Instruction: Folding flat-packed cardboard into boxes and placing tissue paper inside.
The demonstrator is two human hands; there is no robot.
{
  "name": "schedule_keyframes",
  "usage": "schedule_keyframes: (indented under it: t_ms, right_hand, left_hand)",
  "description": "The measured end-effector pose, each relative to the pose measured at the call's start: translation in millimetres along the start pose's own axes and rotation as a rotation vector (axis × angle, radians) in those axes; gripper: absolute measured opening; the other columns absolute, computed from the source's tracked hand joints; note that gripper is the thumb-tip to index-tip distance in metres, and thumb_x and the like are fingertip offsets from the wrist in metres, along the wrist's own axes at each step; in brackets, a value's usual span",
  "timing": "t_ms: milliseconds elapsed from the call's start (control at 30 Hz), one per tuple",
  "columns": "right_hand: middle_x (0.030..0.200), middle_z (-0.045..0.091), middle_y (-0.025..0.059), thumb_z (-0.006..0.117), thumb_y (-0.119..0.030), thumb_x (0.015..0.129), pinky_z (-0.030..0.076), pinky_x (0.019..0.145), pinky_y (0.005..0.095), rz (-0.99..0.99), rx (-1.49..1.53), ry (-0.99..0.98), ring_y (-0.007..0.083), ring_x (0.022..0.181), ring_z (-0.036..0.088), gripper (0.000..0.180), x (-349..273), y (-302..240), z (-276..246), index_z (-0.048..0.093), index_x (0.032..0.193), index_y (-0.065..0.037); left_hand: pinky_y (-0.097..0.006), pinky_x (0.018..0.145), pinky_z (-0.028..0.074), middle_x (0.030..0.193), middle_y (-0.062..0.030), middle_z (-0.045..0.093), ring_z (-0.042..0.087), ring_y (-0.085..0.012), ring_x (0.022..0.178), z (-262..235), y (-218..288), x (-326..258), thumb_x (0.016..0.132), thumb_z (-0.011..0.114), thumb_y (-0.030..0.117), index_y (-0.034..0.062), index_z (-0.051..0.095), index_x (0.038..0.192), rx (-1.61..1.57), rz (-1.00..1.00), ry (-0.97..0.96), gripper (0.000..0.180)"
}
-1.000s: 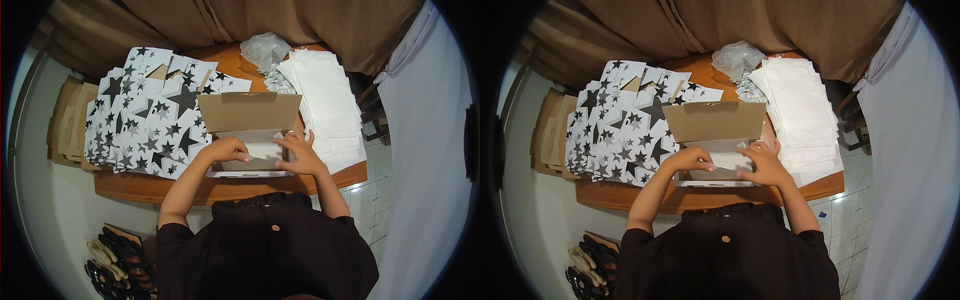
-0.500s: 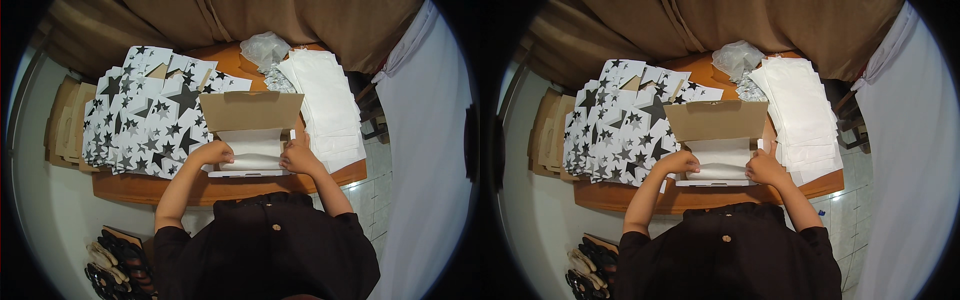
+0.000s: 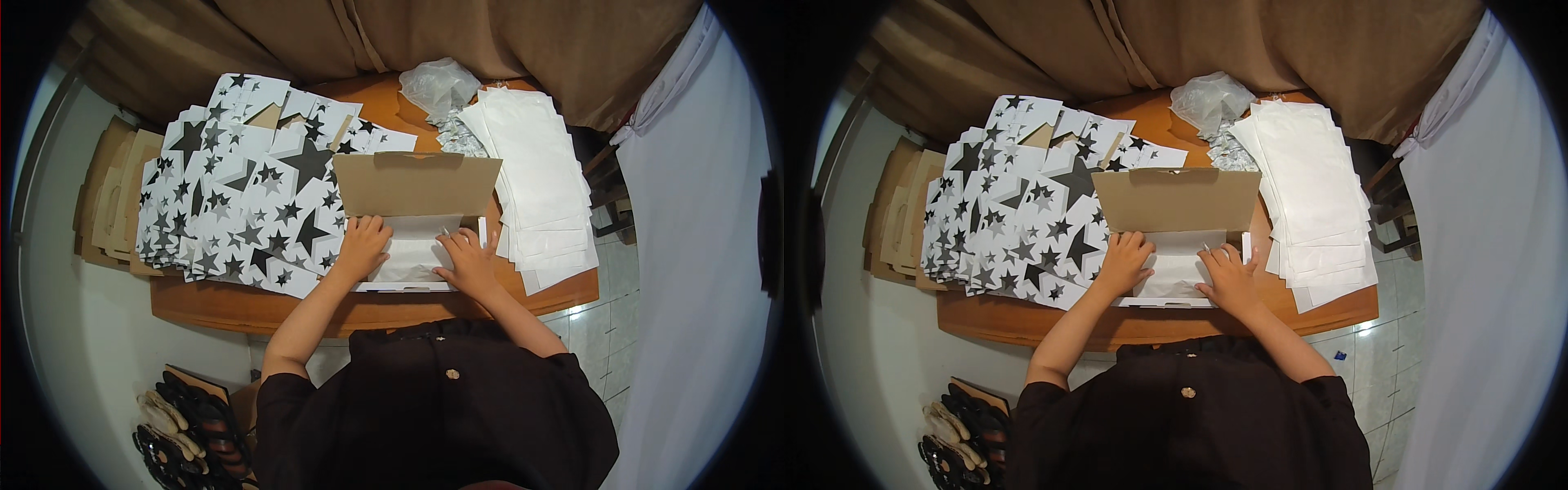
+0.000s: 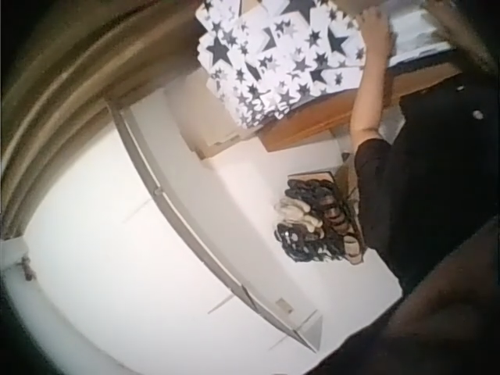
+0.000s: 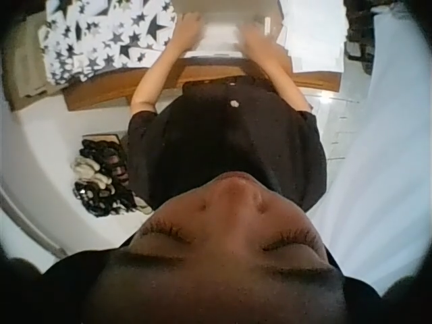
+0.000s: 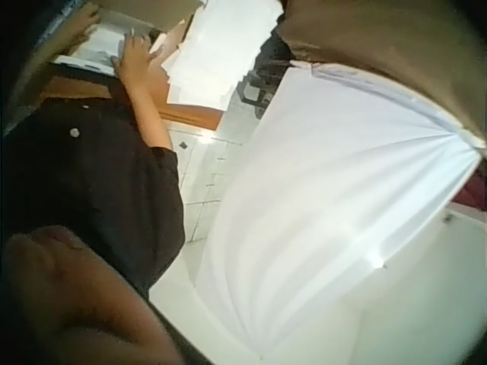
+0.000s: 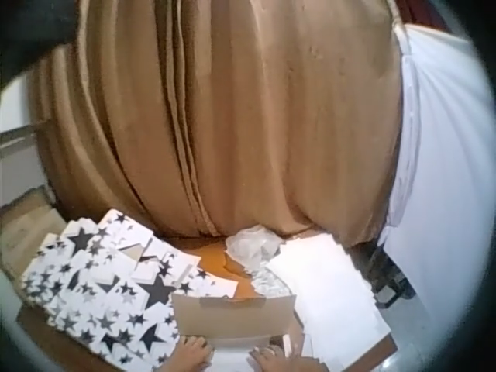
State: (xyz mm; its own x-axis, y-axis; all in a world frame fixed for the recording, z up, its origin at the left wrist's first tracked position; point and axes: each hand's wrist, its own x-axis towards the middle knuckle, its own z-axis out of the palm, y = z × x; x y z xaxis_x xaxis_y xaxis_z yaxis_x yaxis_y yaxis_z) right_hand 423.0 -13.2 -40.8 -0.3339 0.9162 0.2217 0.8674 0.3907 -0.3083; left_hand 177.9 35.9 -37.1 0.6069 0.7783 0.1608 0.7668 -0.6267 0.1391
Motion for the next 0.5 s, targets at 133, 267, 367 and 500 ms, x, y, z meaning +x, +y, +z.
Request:
schedule_keyframes:
  t_ms: [133, 267, 367, 500]
  right_hand:
    - [0.119, 0.051, 0.0008, 0.078, -0.034, 0.063, 0.012, 0.097, 0.0658, 0.033, -0.043, -0.119, 0.024, 0.119, 0.042, 0.068, 7.0, 2.0, 6.4, 0.049, 0.122, -0.016]
    - [0.123, 0.047, 0.001, 0.08, -0.039, 0.058, 0.012, 0.096, 0.0661, 0.049, -0.065, -0.072, 0.0234, 0.12, 0.04, 0.085, 12.7, -1.0, 8.1, 0.041, 0.131, -0.017]
    - [0.125, 0.045, 0.0005, 0.08, -0.043, 0.056, 0.013, 0.095, 0.066, 0.027, -0.065, -0.019, 0.0224, 0.121, 0.037, 0.093, 14.9, 2.4, 9.4, 0.037, 0.135, -0.017]
    - [0.126, 0.045, 0.0029, 0.079, -0.049, 0.054, 0.007, 0.098, 0.0605, -0.04, -0.046, 0.009, 0.0227, 0.119, 0.037, 0.099, 17.1, 6.3, 3.0, 0.035, 0.135, -0.014]
  left_hand:
    - [-0.04, 0.082, 0.03, 0.102, -0.0032, 0.05, 0.047, -0.021, 0.1, 3.2, 4.8, 3.5, 0.062, 0.078, 0.025, 0.0158, 0.055, 0.107, 0.018, -0.114, 0.14, 0.052]
    - [-0.041, 0.081, 0.027, 0.106, -0.0023, 0.052, 0.048, -0.0185, 0.103, 17.9, -0.5, 7.6, 0.066, 0.076, 0.023, 0.0178, 0.055, 0.11, 0.086, -0.15, 0.283, 0.049]
    - [-0.04, 0.08, 0.026, 0.104, -0.0004, 0.053, 0.049, -0.0165, 0.1, 25.7, -1.6, 8.6, 0.067, 0.075, 0.023, 0.0182, 0.058, 0.106, 0.103, -0.131, 0.307, 0.043]
    - [-0.039, 0.079, 0.025, 0.1, 0.0008, 0.054, 0.05, -0.0147, 0.099, 23.1, -2.5, 10.8, 0.068, 0.074, 0.024, 0.0171, 0.062, 0.1, 0.116, -0.124, 0.244, 0.035]
